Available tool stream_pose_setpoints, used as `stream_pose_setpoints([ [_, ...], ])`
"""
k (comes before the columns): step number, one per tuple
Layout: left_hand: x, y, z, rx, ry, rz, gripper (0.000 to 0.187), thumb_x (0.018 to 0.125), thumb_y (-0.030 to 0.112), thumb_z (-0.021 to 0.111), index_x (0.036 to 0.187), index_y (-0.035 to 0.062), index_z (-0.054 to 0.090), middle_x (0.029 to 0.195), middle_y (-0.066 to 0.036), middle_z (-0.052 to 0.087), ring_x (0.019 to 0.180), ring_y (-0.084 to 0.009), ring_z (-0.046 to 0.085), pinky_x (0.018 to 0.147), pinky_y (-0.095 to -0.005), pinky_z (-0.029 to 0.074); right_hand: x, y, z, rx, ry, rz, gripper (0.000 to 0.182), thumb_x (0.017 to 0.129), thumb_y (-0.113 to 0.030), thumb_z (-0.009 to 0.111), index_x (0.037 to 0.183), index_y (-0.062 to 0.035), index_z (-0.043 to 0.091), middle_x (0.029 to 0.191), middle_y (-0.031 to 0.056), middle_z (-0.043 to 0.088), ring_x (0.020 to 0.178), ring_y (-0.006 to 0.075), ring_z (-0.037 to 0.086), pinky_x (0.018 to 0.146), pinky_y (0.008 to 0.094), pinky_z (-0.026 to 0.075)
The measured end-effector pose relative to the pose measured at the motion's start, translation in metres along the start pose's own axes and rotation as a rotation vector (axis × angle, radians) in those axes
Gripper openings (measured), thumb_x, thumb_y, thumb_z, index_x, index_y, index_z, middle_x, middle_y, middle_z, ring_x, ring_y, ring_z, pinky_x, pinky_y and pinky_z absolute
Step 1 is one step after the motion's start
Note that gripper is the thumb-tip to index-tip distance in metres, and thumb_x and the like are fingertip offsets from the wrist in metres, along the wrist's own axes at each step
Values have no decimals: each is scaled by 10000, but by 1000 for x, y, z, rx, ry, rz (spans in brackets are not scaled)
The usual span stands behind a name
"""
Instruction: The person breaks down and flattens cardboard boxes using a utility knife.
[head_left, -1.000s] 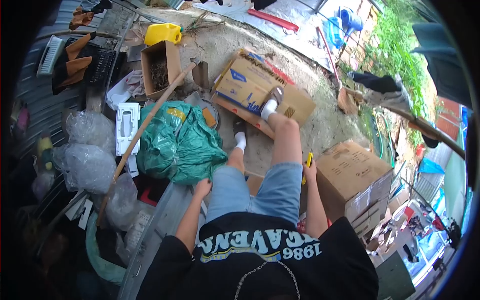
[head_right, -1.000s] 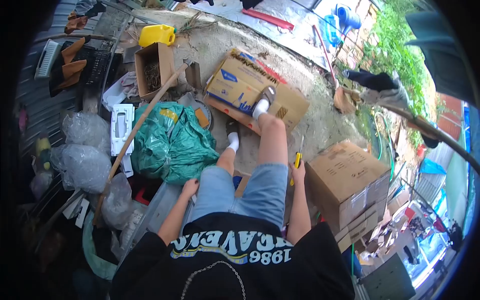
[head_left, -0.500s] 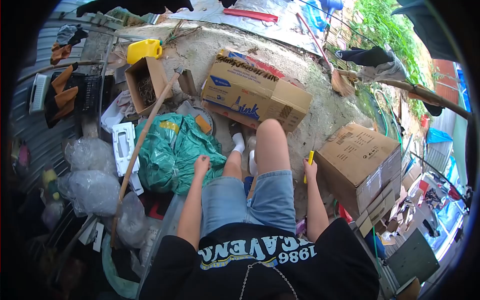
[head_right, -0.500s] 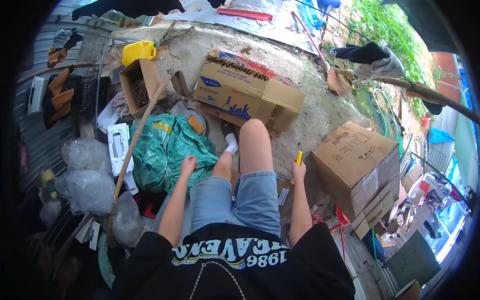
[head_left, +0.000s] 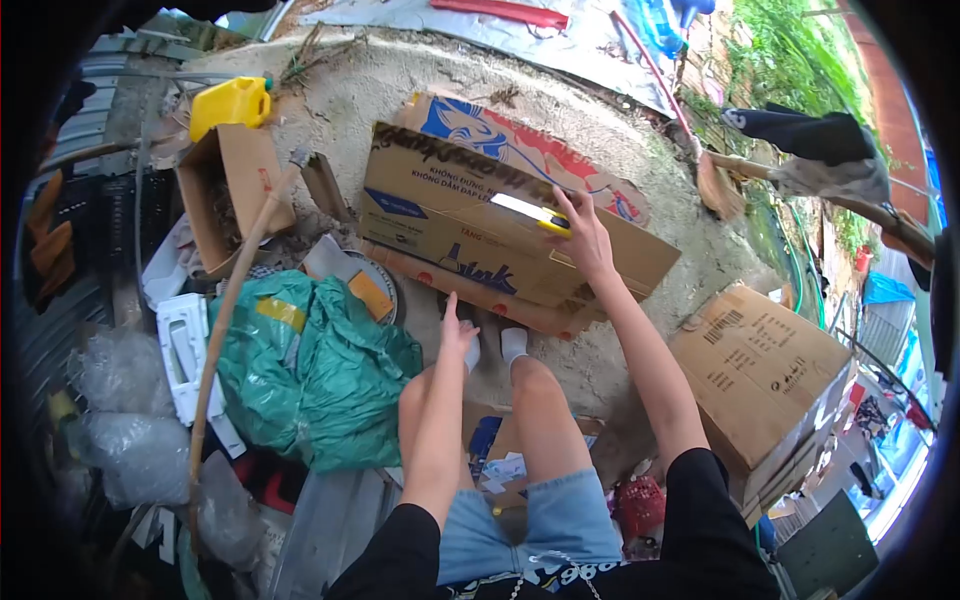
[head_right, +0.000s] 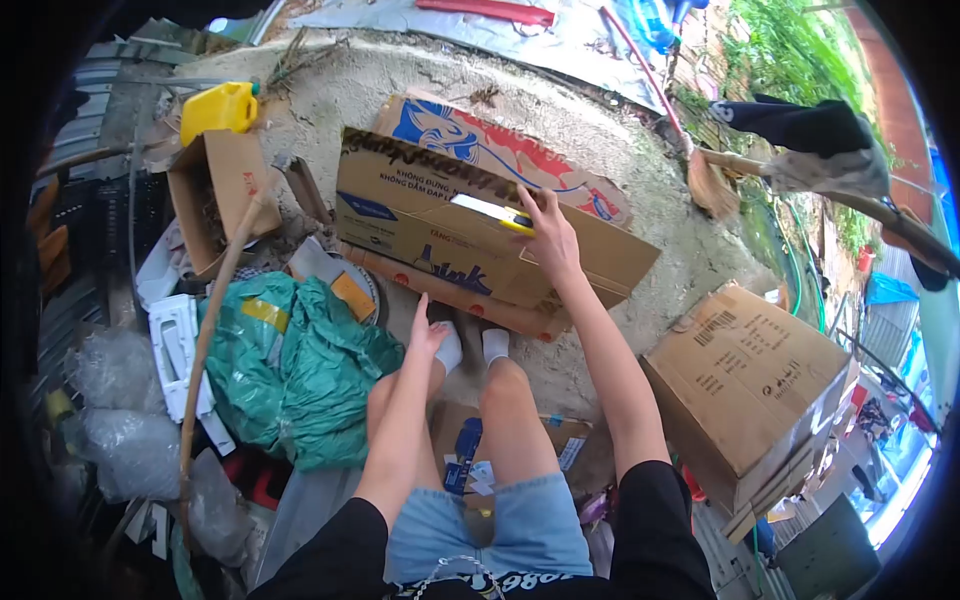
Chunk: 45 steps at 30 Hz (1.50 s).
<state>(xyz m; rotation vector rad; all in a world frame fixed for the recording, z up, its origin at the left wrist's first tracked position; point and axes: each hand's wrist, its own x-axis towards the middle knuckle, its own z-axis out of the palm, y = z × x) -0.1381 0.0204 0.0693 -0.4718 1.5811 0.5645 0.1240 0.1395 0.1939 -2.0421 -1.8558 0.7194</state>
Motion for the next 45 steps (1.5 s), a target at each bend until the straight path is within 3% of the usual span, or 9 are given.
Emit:
stream_pose_setpoints([
  [6, 38, 1, 51, 116, -234, 25, 1113, 577, 602, 669, 1315, 2, 90, 1359, -183, 173, 1222, -357, 240, 958, -602, 109, 75, 54, 70, -205, -24, 64, 1171, 402, -320, 814, 1346, -191, 133, 1322, 160, 239, 918, 320, 544, 691, 372, 487],
  [10, 44, -9, 57, 248, 197, 117, 1218, 546, 614, 685, 1240, -129, 14, 1302, -214, 240, 1210, -244, 275, 1000, -319, 242, 114, 63, 67, -339, -384, 223, 1302, 361, -452, 800, 1356, -149, 16, 1362, 206, 183, 985, 346, 522, 745, 384, 475],
  [15, 32, 5, 51, 360, 165, 21, 978, 575, 586, 689, 1151, -71, 249, 985, -89, 477, 665, -115, 501, 552, -217, 416, 141, 80, 70, -329, -389, 106, 1286, 356, -532, 777, 1338, -54, 100, 1297, 241, 275, 1050, 349, 476, 857, 405, 425],
  [18, 24, -1, 39, 246, -79, 129, 781, 615, 565, 675, 1046, -17, 383, 834, -11, 469, 469, -42, 355, 401, -172, 267, 137, 73, 73, -337, -419, 110, 1257, 360, -481, 798, 1327, -34, 131, 1266, 239, 307, 1026, 348, 496, 863, 395, 426],
  [23, 40, -11, 14, 327, -128, 73, 946, 631, 645, 592, 1222, -46, 332, 1194, -168, 440, 1101, -304, 434, 938, -439, 310, 122, 66, 95, -282, -456, 179, 1280, 361, -446, 814, 1336, -48, 87, 1284, 250, 276, 968, 360, 532, 822, 382, 458],
  [32, 37, 14, 58, 303, -260, 211, 768, 693, 565, 597, 1196, 18, 403, 1165, -106, 467, 1070, -250, 453, 903, -408, 332, 155, 98, 85, -241, -454, 215, 1288, 326, -431, 821, 1339, -79, 108, 1303, 240, 269, 1074, 361, 458, 874, 407, 406],
  [39, 116, -11, 61, 420, 108, 206, 830, 651, 528, 662, 1189, -38, 381, 1305, -173, 295, 1219, -316, 256, 905, -592, 215, 160, 105, 105, -257, -408, 275, 1302, 325, -395, 831, 1343, -84, 81, 1329, 249, 206, 1115, 373, 417, 880, 402, 409],
  [42, 79, 13, 87, 372, 165, 85, 997, 693, 405, 684, 1217, -214, 102, 1292, -224, 305, 1192, -235, 305, 990, -323, 223, 171, 115, 109, -219, -477, 300, 1308, 321, -404, 830, 1343, -77, 81, 1316, 237, 237, 1159, 351, 371, 925, 398, 365],
  [45, 95, 15, 74, 399, -68, 56, 966, 711, 407, 664, 1239, -184, 111, 1315, -235, 260, 1198, -237, 295, 991, -322, 219, 169, 118, 114, -239, -441, 269, 1309, 323, -401, 830, 1345, -82, 77, 1316, 225, 243, 1156, 347, 377, 923, 397, 366],
])
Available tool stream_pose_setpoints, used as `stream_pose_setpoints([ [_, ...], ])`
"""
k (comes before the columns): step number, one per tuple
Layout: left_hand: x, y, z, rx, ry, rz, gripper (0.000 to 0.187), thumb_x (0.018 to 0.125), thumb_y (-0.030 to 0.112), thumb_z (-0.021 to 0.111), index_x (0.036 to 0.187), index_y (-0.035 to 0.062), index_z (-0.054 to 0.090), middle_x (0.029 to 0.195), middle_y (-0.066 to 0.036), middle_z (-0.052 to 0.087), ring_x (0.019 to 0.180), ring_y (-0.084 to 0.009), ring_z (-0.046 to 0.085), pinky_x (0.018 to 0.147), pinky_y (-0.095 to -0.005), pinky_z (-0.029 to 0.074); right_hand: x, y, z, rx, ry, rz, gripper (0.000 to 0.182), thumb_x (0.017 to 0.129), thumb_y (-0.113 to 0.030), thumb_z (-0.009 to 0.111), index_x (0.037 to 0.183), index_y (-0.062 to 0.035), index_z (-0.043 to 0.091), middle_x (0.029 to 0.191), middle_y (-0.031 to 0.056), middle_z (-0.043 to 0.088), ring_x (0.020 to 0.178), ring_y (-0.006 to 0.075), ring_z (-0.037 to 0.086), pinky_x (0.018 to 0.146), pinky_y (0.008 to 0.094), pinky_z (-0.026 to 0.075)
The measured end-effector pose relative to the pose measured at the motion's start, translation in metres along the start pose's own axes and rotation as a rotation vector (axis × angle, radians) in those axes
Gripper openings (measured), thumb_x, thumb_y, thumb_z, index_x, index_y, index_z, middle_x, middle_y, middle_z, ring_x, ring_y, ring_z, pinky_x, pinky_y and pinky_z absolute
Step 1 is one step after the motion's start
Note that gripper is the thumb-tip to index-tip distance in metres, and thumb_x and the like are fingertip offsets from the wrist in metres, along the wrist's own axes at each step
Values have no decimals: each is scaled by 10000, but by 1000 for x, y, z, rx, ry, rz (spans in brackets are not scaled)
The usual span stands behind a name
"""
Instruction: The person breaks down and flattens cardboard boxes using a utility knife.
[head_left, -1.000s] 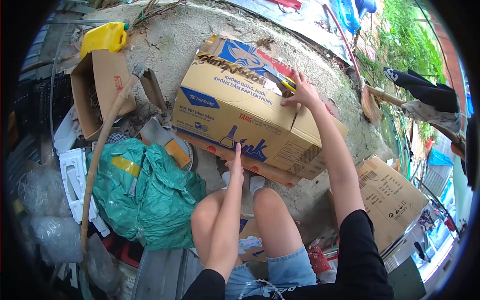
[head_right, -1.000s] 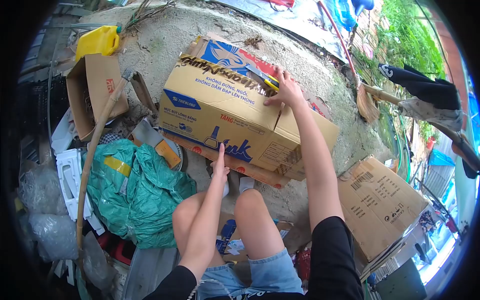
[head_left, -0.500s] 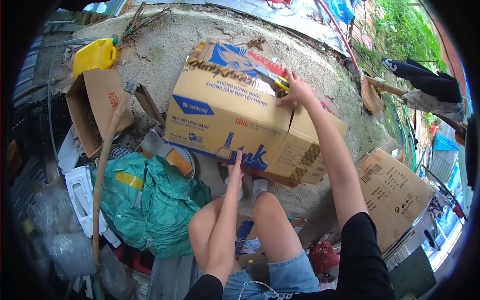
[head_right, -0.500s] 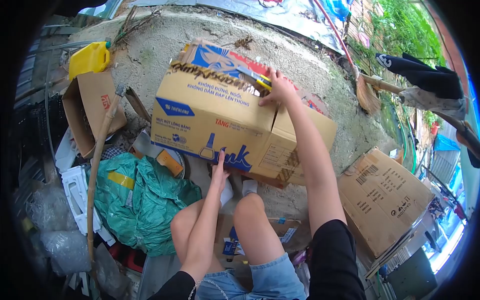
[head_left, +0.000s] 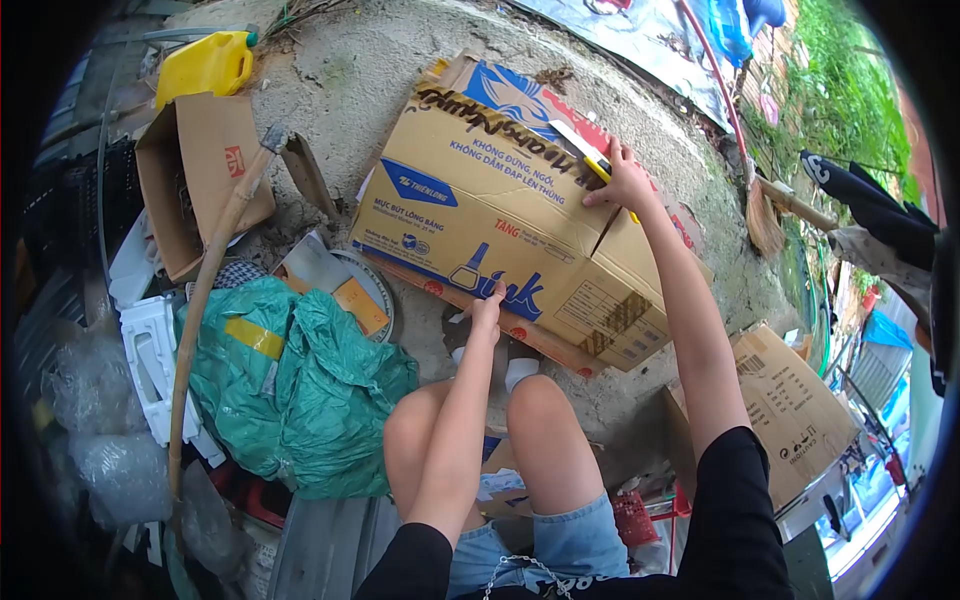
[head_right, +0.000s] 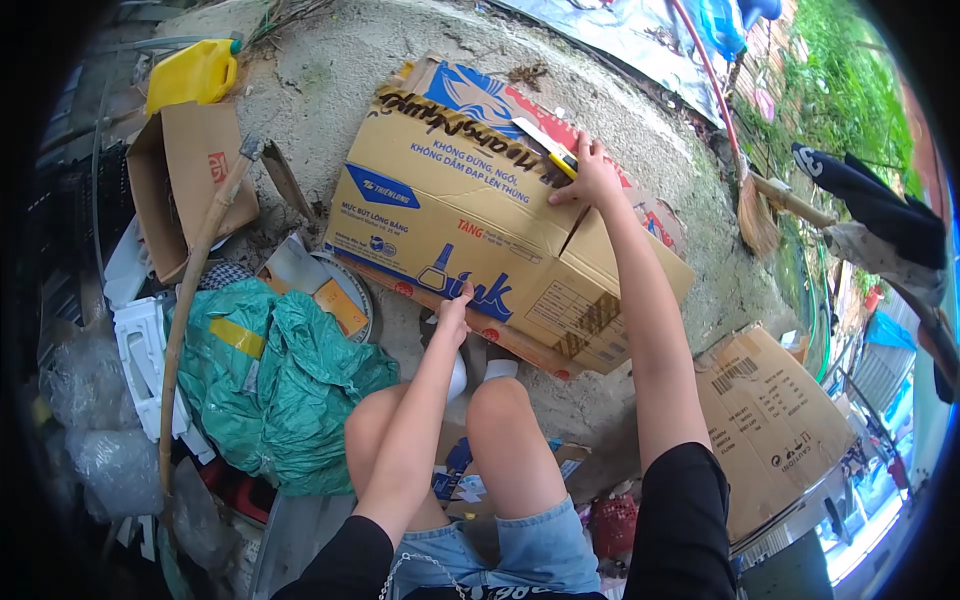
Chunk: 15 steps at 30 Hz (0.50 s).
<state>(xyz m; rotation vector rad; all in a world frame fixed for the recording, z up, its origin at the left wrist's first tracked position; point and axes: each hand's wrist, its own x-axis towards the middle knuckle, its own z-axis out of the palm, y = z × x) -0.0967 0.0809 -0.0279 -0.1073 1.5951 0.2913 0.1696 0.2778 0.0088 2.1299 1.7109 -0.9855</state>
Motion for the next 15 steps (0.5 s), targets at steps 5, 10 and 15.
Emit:
stream_pose_setpoints([
  [5, 8, -8, -2, 102, 31, -27, 1060, 685, 430, 678, 1240, -191, 22, 1306, -282, 232, 1197, -267, 308, 985, -304, 236, -5, -5, -1, -25, 7, 13, 1290, 339, -394, 828, 1343, -76, 82, 1299, 210, 271, 1125, 349, 410, 906, 386, 385],
  [10, 17, -33, -2, 50, 230, 50, 947, 663, 504, 663, 1223, -117, 218, 1238, -220, 313, 1153, -342, 329, 917, -579, 227, -14, -10, -15, -46, -4, 34, 1254, 357, -396, 827, 1332, -70, 109, 1215, 211, 343, 1041, 352, 478, 856, 382, 424],
  [15, 41, -41, -4, -27, 189, 92, 1062, 675, 426, 691, 1239, -137, -11, 1234, -226, 334, 1143, -289, 351, 951, -448, 257, -2, -4, -2, -75, 17, 36, 1253, 363, -387, 829, 1336, -100, 94, 1205, 203, 358, 1014, 355, 496, 840, 387, 428],
])
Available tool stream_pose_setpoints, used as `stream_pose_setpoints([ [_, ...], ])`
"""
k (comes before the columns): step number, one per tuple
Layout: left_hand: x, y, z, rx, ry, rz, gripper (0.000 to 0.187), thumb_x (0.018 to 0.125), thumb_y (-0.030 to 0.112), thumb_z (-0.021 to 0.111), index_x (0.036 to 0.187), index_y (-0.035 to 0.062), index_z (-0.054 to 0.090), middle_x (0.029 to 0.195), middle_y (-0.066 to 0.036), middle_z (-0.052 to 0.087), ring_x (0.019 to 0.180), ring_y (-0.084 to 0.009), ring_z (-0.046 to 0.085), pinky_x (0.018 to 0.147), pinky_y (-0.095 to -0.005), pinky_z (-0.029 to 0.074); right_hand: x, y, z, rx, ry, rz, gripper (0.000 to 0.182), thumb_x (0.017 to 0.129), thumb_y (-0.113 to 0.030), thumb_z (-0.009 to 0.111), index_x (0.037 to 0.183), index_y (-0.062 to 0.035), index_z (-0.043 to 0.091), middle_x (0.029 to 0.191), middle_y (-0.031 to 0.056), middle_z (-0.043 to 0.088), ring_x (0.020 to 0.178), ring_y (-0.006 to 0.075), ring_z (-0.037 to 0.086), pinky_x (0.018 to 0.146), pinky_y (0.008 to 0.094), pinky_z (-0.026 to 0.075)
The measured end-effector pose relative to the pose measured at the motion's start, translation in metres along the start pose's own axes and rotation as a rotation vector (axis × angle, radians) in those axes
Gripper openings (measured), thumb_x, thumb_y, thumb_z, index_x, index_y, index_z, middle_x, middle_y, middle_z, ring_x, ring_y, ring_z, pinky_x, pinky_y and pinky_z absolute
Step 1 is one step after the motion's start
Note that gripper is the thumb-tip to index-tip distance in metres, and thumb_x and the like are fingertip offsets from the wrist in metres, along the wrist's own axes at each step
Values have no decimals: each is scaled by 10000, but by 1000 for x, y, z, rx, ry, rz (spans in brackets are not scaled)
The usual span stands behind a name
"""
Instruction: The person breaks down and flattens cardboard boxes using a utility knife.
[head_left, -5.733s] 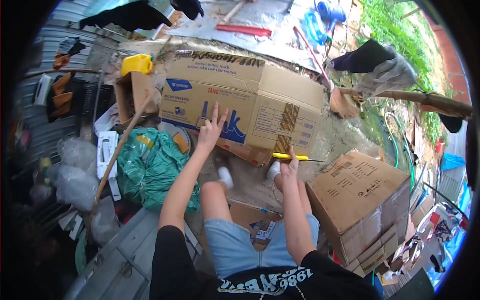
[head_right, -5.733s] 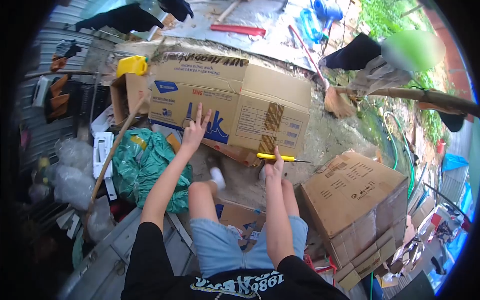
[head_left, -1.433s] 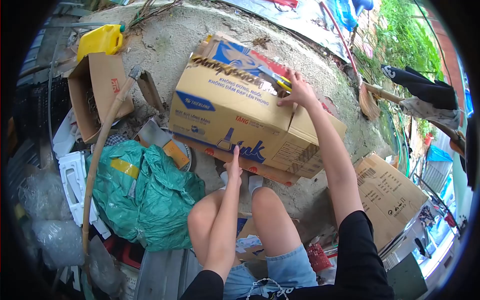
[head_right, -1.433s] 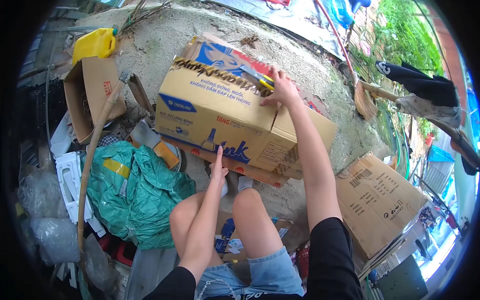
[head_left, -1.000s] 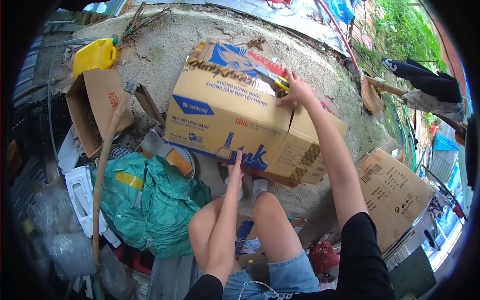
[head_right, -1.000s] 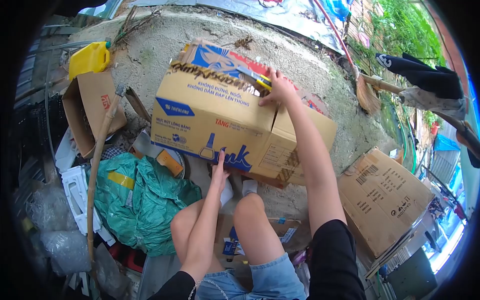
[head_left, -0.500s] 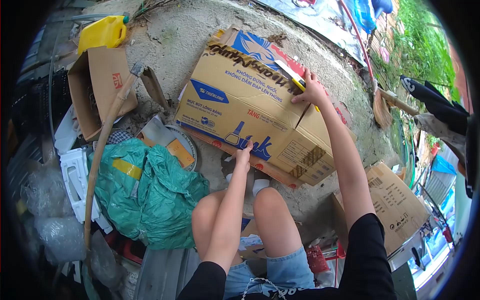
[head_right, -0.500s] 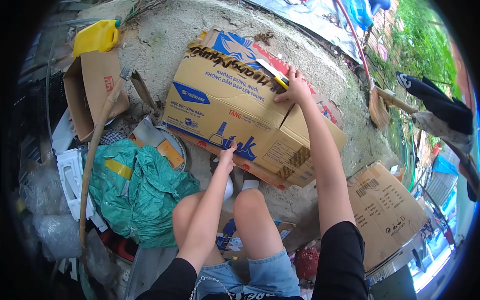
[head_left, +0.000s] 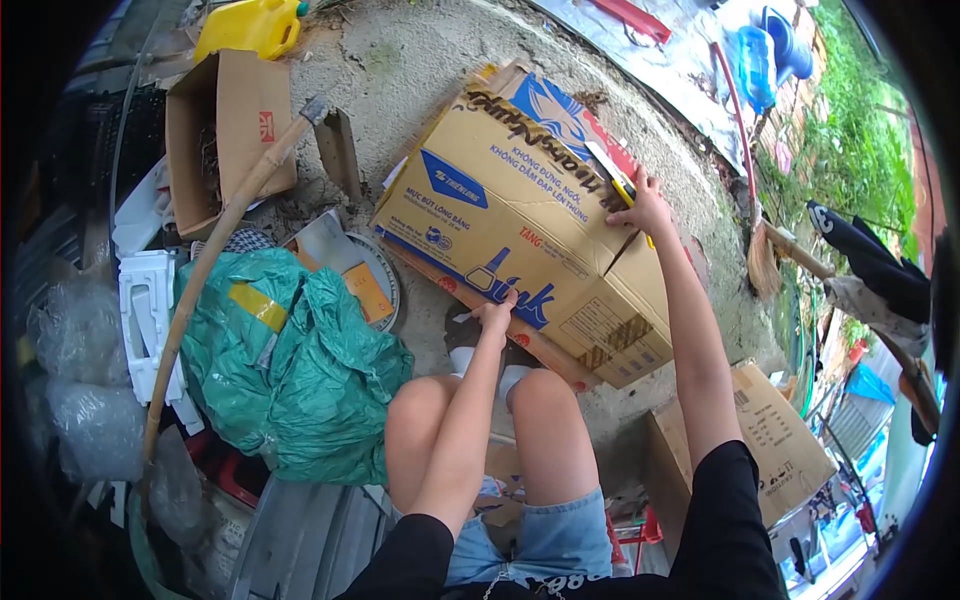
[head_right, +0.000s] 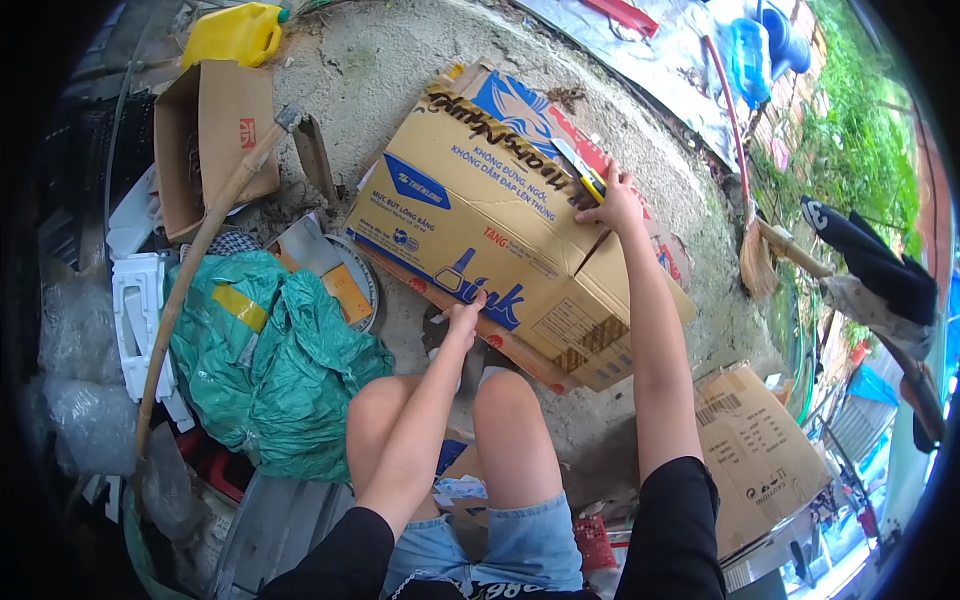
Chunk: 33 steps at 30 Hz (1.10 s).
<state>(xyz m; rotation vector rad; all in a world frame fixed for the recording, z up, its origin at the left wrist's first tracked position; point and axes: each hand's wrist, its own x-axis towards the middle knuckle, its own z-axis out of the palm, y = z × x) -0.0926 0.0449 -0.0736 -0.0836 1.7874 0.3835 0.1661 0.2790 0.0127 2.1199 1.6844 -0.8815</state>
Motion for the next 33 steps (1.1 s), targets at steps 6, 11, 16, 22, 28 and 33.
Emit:
stream_pose_setpoints([
  [6, -41, 40, 12, 169, 118, -5, 1133, 636, 324, 751, 1151, -228, -95, 1188, -304, 337, 1085, -260, 416, 918, -288, 318, 16, 5, -1, 46, -54, -76, 1238, 354, -348, 834, 1337, -85, 129, 1222, 203, 358, 1051, 372, 461, 876, 394, 399],
  [11, -73, 45, -4, 31, 168, 26, 1159, 554, 367, 788, 1230, -158, 6, 1202, -326, 306, 1104, -322, 404, 936, -335, 333, -21, -17, -6, 38, 126, 17, 1151, 390, -273, 834, 1322, -85, 183, 1302, 231, 252, 1108, 356, 419, 877, 383, 401],
  [16, -73, 44, -10, -10, 116, 116, 1161, 470, 404, 815, 1212, -130, 99, 1124, -315, 378, 1080, -337, 421, 875, -364, 395, -37, -21, 3, -48, 355, -73, 840, 488, -336, 790, 1194, -93, 405, 1100, 120, 407, 882, 331, 535, 707, 423, 433],
  [22, -117, 66, -61, 155, 17, 97, 1335, 479, 324, 822, 1244, -105, -185, 1262, -369, 181, 1172, -392, 314, 976, -347, 307, -97, -63, -27, -162, 396, 113, 579, 586, -282, 754, 1018, -23, 468, 1066, 170, 467, 869, 349, 540, 722, 422, 437],
  [28, -164, 32, -162, 577, 135, 632, 1001, 543, 304, 751, 1257, -107, 183, 1188, -319, 370, 1070, -361, 446, 836, -368, 421, -184, -103, -82, -94, 357, 168, 472, 668, -226, 689, 1022, -14, 458, 1100, 193, 453, 916, 357, 529, 763, 415, 452],
  [33, -290, 59, -280, 895, -15, 467, 236, 703, 255, 594, 816, 50, 622, 740, -156, 615, 764, -326, 585, 702, -401, 448, -285, -99, -101, 156, 298, 344, 328, 713, -246, 594, 912, 3, 515, 921, 192, 523, 854, 342, 554, 736, 427, 455],
])
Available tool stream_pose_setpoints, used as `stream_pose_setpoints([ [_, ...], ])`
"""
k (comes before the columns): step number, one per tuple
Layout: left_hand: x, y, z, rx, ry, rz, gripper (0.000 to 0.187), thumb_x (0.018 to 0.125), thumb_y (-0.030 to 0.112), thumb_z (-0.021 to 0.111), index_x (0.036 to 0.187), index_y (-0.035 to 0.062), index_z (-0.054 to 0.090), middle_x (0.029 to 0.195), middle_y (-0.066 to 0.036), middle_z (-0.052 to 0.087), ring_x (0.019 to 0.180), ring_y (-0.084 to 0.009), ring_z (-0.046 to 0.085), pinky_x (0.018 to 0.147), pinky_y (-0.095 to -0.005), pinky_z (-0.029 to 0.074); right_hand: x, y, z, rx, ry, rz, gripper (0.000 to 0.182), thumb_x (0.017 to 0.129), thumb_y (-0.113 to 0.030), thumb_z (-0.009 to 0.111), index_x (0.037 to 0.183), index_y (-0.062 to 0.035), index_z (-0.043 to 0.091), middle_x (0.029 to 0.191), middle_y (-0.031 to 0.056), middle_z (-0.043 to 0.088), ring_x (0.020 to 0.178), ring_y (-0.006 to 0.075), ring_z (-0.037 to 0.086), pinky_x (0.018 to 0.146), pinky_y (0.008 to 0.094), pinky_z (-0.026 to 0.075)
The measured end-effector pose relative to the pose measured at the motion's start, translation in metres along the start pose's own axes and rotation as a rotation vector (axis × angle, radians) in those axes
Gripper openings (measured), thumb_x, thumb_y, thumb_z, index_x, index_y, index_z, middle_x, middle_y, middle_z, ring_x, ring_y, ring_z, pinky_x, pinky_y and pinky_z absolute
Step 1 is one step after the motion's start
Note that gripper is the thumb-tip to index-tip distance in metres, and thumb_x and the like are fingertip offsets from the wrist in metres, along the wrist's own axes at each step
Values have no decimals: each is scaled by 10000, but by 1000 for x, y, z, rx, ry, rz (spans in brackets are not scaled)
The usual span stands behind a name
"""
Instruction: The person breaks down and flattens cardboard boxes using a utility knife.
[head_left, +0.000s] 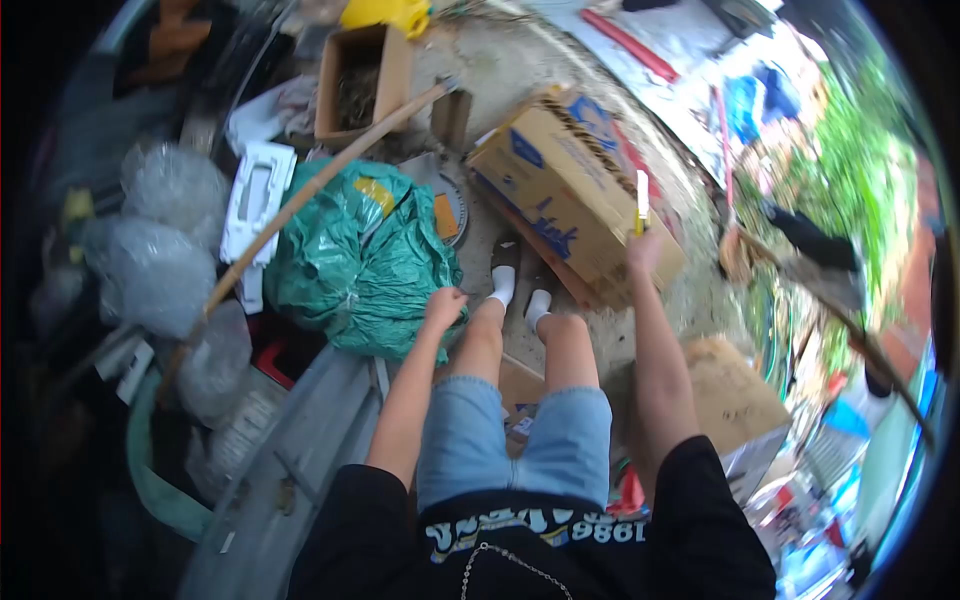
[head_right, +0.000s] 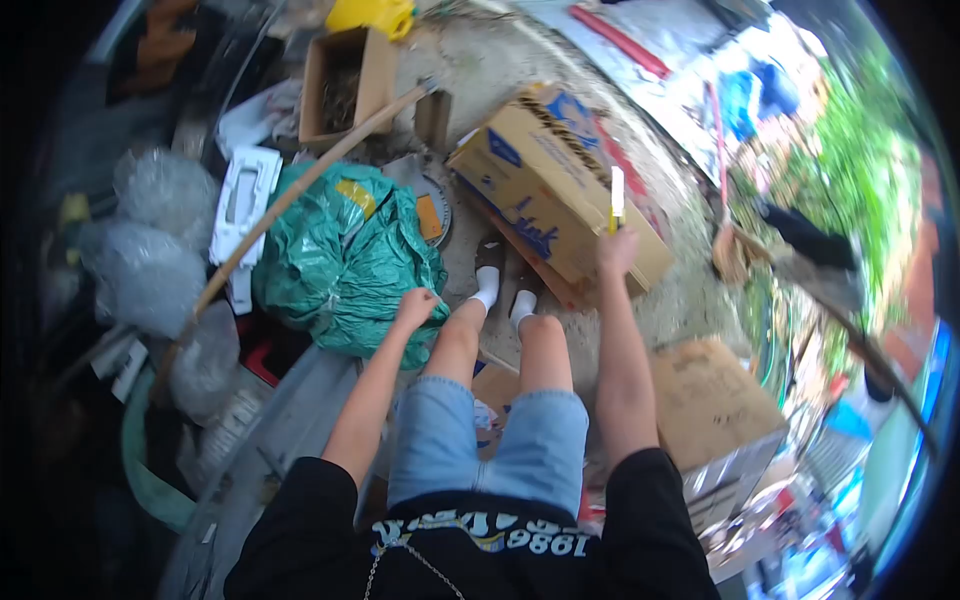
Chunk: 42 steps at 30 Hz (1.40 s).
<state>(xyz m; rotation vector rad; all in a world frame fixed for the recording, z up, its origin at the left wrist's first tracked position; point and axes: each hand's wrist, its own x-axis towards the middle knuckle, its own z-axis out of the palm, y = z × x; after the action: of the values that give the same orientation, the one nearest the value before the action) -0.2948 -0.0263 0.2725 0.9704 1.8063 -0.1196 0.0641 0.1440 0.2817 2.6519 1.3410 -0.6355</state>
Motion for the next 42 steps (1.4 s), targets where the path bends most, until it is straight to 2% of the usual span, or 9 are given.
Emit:
stream_pose_setpoints([
  [8, -109, 24, -101, 155, 30, -11, 292, 745, 157, 470, 1019, 99, 552, 761, -125, 625, 697, -298, 595, 656, -383, 453, -164, 136, -79, 387, 26, 249, 316, 748, -284, 540, 934, -29, 521, 884, 195, 543, 830, 365, 545, 697, 444, 441],
  [12, -64, -4, -78, 446, 119, 125, 316, 719, 182, 489, 1020, 107, 549, 741, -87, 631, 645, -225, 608, 628, -336, 458, -240, 232, -92, 441, 50, 388, 325, 739, -279, 555, 963, -45, 535, 895, 192, 559, 836, 353, 547, 713, 430, 435],
  [14, -91, 64, -66, 547, -8, 159, 302, 718, 197, 495, 998, 105, 562, 755, -95, 632, 689, -234, 606, 644, -343, 458, -285, 292, -70, 526, 187, 484, 288, 728, -239, 563, 941, -45, 554, 839, 176, 576, 790, 327, 561, 692, 405, 434],
  [21, -124, 218, 88, 709, -172, 656, 212, 774, 205, 467, 880, 80, 602, 867, -126, 615, 849, -288, 576, 731, -370, 446, -438, 490, -104, 894, 721, 990, 182, 745, -157, 573, 861, -22, 611, 624, 79, 571, 641, 185, 577, 616, 303, 438],
  [24, -172, 266, 170, 620, -235, 851, 187, 792, 140, 441, 905, 48, 558, 623, -114, 586, 535, -187, 577, 538, -319, 445, -469, 595, -75, 1230, 844, 1227, 170, 773, -182, 565, 797, -16, 592, 574, 54, 548, 539, 141, 562, 506, 287, 438],
  [29, -278, 276, 311, 761, -367, 734, 223, 786, 158, 451, 940, 31, 552, 705, -134, 606, 601, -219, 600, 602, -321, 470, -488, 751, -17, 1277, 1138, 1698, 386, 742, -370, 614, 694, 4, 533, 531, 55, 513, 339, 166, 476, 305, 282, 371],
  [33, -342, 268, 412, 1350, -796, 1074, 261, 788, 211, 488, 987, 55, 549, 802, -152, 609, 748, -271, 598, 679, -345, 462, -494, 812, -17, 1477, 1114, 1767, 465, 707, -453, 640, 653, -10, 511, 422, 41, 456, 315, 138, 444, 322, 262, 340],
  [38, -424, 273, 517, 1071, -971, 882, 313, 800, 255, 518, 1017, 31, 538, 825, -124, 610, 769, -228, 596, 685, -313, 457, -486, 847, 35, 1067, 1168, 1661, 370, 666, -304, 708, 707, 4, 506, 492, 43, 486, 391, 150, 474, 375, 294, 357],
  [42, -463, 290, 583, 584, -965, 373, 364, 852, 287, 497, 1115, 38, 457, 984, -83, 558, 896, -164, 548, 716, -268, 453, -471, 792, -59, 1583, 882, 1356, 244, 718, -183, 671, 680, -49, 471, 506, 4, 457, 399, 92, 429, 383, 240, 342],
])
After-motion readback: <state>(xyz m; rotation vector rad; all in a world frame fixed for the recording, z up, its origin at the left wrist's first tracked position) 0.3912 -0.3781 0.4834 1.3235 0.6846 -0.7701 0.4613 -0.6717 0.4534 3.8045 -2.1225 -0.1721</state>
